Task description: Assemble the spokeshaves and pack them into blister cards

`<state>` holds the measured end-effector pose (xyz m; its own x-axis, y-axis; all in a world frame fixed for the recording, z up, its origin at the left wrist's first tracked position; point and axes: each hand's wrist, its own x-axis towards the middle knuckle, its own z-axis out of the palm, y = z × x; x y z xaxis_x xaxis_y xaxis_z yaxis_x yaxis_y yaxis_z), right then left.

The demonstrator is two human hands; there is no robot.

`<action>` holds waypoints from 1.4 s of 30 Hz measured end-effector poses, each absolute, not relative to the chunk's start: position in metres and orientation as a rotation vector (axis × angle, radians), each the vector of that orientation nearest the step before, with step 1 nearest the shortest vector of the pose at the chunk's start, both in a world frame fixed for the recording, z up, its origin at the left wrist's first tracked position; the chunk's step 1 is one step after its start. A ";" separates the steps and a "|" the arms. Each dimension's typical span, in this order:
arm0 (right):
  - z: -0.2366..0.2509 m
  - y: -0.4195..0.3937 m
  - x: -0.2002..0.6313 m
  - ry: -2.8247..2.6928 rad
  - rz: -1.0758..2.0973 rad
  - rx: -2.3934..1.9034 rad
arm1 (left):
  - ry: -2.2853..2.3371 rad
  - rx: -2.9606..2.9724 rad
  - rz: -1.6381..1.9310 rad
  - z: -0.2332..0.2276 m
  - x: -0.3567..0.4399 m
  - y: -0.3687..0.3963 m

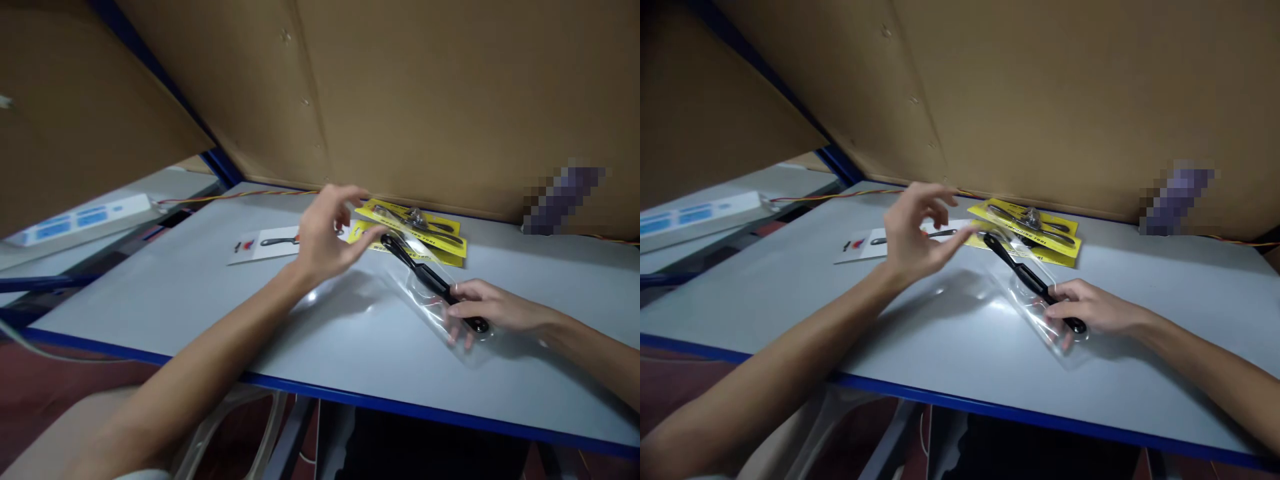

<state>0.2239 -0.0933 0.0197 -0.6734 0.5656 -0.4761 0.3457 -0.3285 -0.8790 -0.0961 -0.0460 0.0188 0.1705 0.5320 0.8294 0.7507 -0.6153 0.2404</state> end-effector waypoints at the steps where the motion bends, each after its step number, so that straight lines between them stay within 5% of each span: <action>1: 0.014 -0.092 0.225 -1.648 2.181 -1.187 | -1.319 -2.171 -1.426 0.019 -0.106 -0.037; 9: 0.024 -0.076 0.239 -1.816 2.095 -1.335 | -2.102 -2.087 -0.845 -0.008 -0.177 0.024; 21: 0.025 -0.071 0.243 -2.049 1.877 -1.224 | -2.099 -2.134 -0.264 -0.024 -0.164 0.026; 24: 0.021 -0.065 0.247 -2.031 1.878 -1.252 | -2.235 -2.068 -0.199 -0.020 -0.165 0.027; 29: 0.010 -0.062 0.253 -1.830 1.318 -1.402 | -2.402 -1.850 -0.197 -0.003 -0.187 0.022; 37: -0.004 -0.064 0.255 -1.452 1.531 -1.117 | -2.200 -1.802 -0.663 0.027 -0.200 -0.001; 42: -0.009 -0.062 0.251 -1.376 1.452 -1.045 | -1.912 -2.323 -0.513 0.026 -0.158 -0.009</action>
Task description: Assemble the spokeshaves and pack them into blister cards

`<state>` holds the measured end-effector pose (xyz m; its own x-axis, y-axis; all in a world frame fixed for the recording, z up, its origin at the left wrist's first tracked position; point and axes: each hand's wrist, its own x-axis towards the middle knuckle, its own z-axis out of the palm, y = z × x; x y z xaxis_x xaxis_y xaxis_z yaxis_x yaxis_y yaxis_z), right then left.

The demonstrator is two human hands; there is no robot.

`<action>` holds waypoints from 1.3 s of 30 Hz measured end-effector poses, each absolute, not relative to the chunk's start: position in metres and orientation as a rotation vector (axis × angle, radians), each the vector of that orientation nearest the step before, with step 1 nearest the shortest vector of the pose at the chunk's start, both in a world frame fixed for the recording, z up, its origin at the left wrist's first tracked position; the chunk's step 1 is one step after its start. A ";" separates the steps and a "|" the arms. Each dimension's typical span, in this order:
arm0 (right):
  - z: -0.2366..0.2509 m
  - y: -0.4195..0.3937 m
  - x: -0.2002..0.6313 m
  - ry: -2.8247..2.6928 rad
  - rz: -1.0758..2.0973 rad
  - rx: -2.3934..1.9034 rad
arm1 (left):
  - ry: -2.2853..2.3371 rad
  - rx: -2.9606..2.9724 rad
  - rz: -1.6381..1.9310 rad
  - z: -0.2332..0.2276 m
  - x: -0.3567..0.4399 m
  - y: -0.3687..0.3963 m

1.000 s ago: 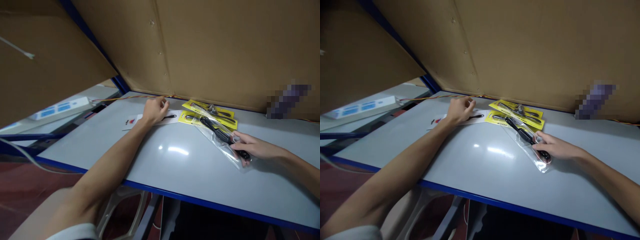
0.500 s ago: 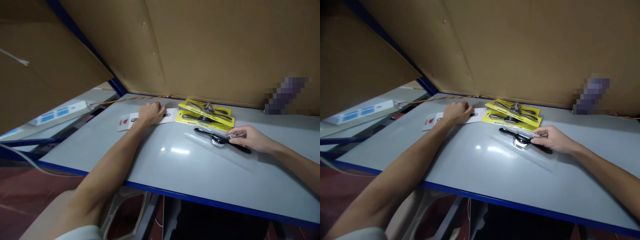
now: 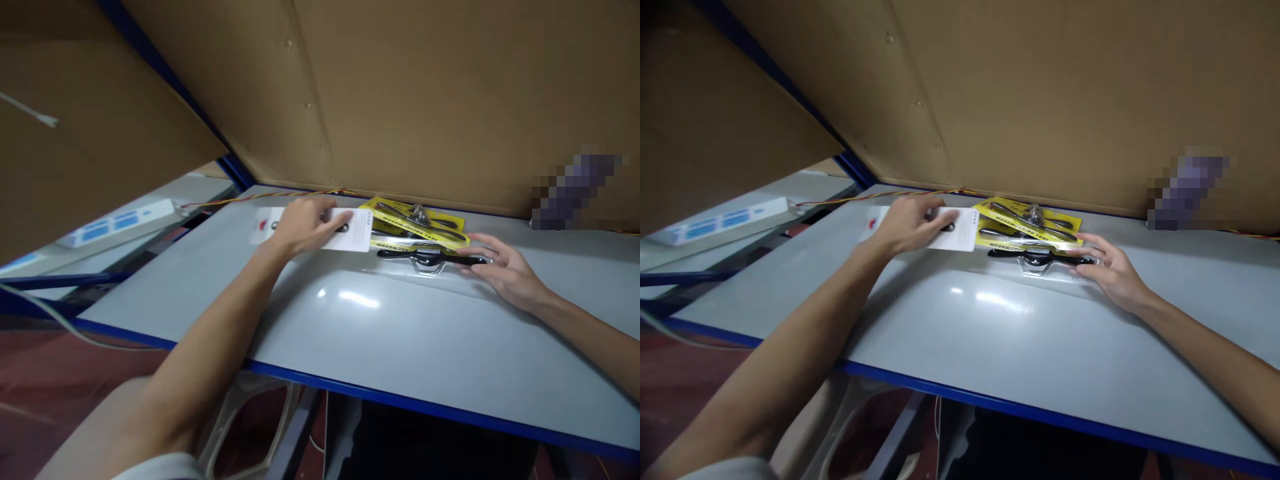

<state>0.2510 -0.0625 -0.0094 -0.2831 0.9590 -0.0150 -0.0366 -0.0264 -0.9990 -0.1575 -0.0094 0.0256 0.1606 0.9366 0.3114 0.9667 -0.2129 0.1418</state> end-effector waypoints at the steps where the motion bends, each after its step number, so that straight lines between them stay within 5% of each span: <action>1: -0.011 -0.062 0.251 -1.355 1.448 -1.059 | -1.883 -2.402 -0.464 0.024 -0.152 -0.010; 10: -0.017 -0.063 0.250 -1.352 1.348 -1.112 | -2.032 -2.485 -0.091 0.010 -0.160 -0.002; 39: -0.012 -0.073 0.247 -1.464 1.120 -1.170 | -1.840 -2.874 -0.519 -0.001 -0.150 0.000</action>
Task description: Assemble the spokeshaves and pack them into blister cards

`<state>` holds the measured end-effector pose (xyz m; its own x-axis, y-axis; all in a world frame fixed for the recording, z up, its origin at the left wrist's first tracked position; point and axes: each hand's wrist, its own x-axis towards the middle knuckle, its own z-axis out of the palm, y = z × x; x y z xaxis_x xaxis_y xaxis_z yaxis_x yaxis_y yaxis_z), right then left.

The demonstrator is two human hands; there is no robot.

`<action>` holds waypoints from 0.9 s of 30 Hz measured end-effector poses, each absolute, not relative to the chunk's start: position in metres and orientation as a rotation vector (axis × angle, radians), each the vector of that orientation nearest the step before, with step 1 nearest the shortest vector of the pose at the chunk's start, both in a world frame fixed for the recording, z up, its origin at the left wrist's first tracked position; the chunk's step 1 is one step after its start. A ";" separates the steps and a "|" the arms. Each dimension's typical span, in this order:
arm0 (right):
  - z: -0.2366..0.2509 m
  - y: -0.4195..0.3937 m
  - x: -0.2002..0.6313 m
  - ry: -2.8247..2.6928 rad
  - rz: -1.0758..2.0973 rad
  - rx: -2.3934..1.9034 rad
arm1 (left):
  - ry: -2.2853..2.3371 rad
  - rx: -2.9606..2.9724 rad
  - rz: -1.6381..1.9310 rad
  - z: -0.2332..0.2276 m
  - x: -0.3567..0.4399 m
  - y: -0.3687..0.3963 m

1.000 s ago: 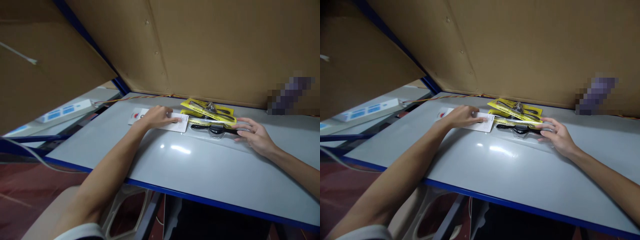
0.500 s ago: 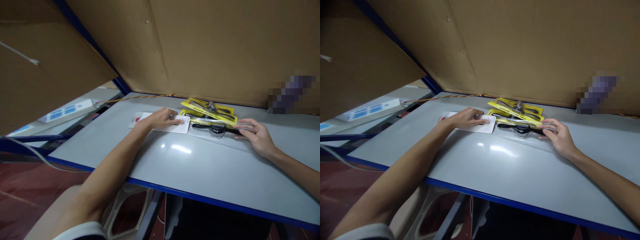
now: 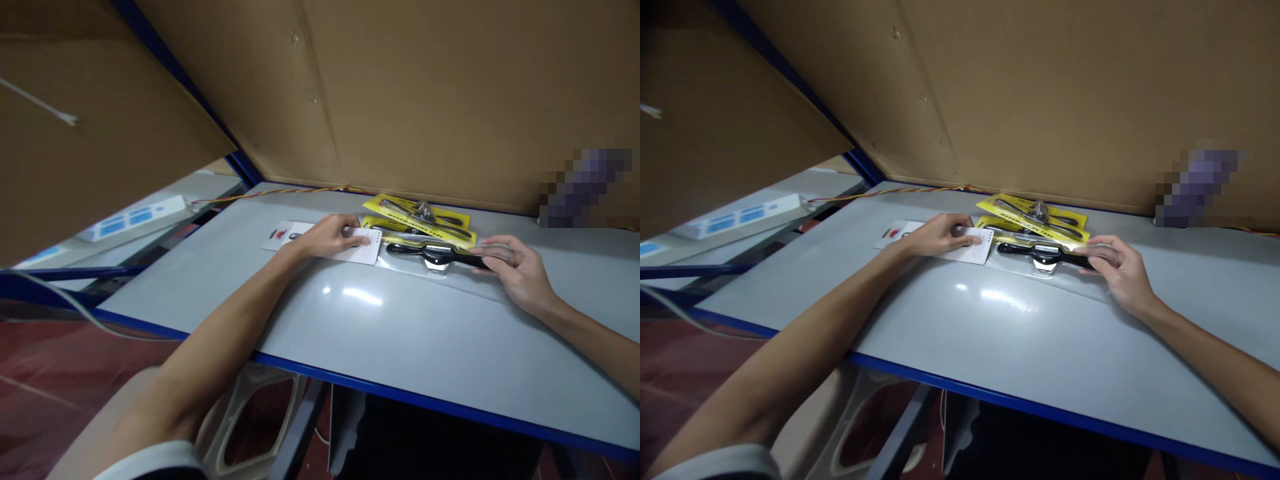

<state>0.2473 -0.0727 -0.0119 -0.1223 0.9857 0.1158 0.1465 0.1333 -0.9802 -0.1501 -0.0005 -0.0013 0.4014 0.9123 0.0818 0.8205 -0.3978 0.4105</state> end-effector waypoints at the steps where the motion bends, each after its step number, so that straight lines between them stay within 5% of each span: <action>1: -0.013 -0.070 0.248 -1.446 1.140 -1.162 | 1.493 2.358 0.432 -0.002 -0.150 0.000; 27: -0.008 -0.078 0.244 -1.534 1.194 -1.150 | 1.519 2.382 0.645 -0.013 -0.113 -0.015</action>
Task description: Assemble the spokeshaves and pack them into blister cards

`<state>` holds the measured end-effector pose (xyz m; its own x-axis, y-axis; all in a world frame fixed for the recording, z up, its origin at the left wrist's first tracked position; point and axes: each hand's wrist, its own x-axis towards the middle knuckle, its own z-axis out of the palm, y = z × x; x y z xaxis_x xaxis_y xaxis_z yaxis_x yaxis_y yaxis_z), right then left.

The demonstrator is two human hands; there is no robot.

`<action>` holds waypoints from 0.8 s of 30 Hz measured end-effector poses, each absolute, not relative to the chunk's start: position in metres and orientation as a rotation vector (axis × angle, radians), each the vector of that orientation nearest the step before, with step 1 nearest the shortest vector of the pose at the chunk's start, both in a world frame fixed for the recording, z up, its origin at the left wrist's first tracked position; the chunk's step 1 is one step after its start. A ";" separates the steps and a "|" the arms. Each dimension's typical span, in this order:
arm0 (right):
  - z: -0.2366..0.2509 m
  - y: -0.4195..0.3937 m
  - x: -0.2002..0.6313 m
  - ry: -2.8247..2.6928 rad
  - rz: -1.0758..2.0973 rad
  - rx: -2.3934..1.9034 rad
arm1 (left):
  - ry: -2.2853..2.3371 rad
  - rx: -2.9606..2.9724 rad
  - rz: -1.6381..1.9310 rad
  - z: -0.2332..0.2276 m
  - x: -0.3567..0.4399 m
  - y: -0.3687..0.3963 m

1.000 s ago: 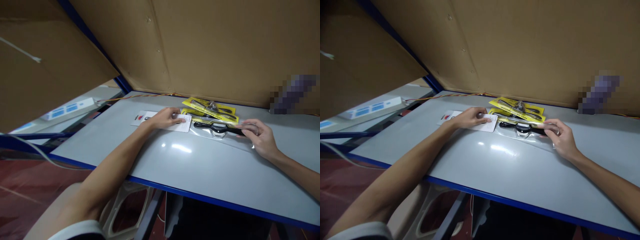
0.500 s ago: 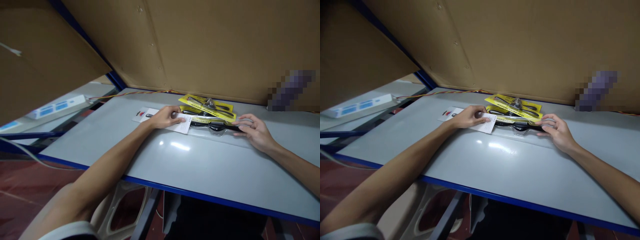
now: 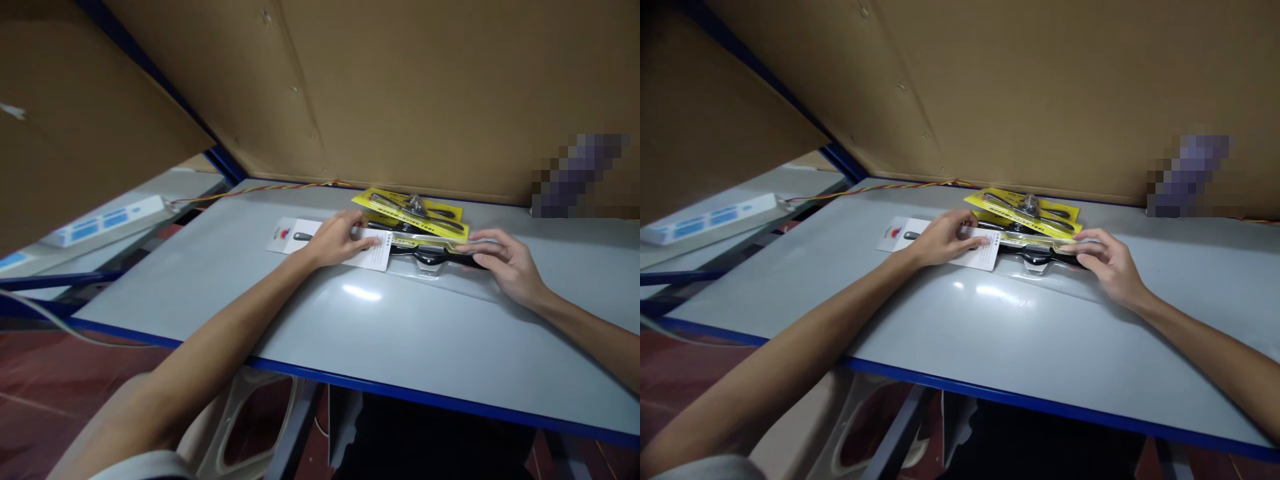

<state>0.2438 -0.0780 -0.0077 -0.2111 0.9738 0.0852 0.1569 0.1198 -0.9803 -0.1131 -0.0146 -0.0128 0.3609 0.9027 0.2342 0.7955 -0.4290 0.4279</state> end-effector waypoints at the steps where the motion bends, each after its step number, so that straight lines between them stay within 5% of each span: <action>1: -0.007 -0.079 0.243 -1.538 1.181 -1.153 | 1.502 2.376 0.660 -0.014 -0.112 -0.014; 8: -0.006 -0.088 0.232 -1.621 1.209 -1.174 | 1.448 2.330 0.817 -0.013 -0.085 -0.024; 18: -0.002 -0.094 0.219 -1.368 1.825 -0.970 | 1.095 2.228 1.139 -0.011 -0.044 -0.051; 24: -0.014 -0.087 0.219 -1.260 1.738 -0.939 | 0.718 2.366 1.193 -0.007 0.021 -0.063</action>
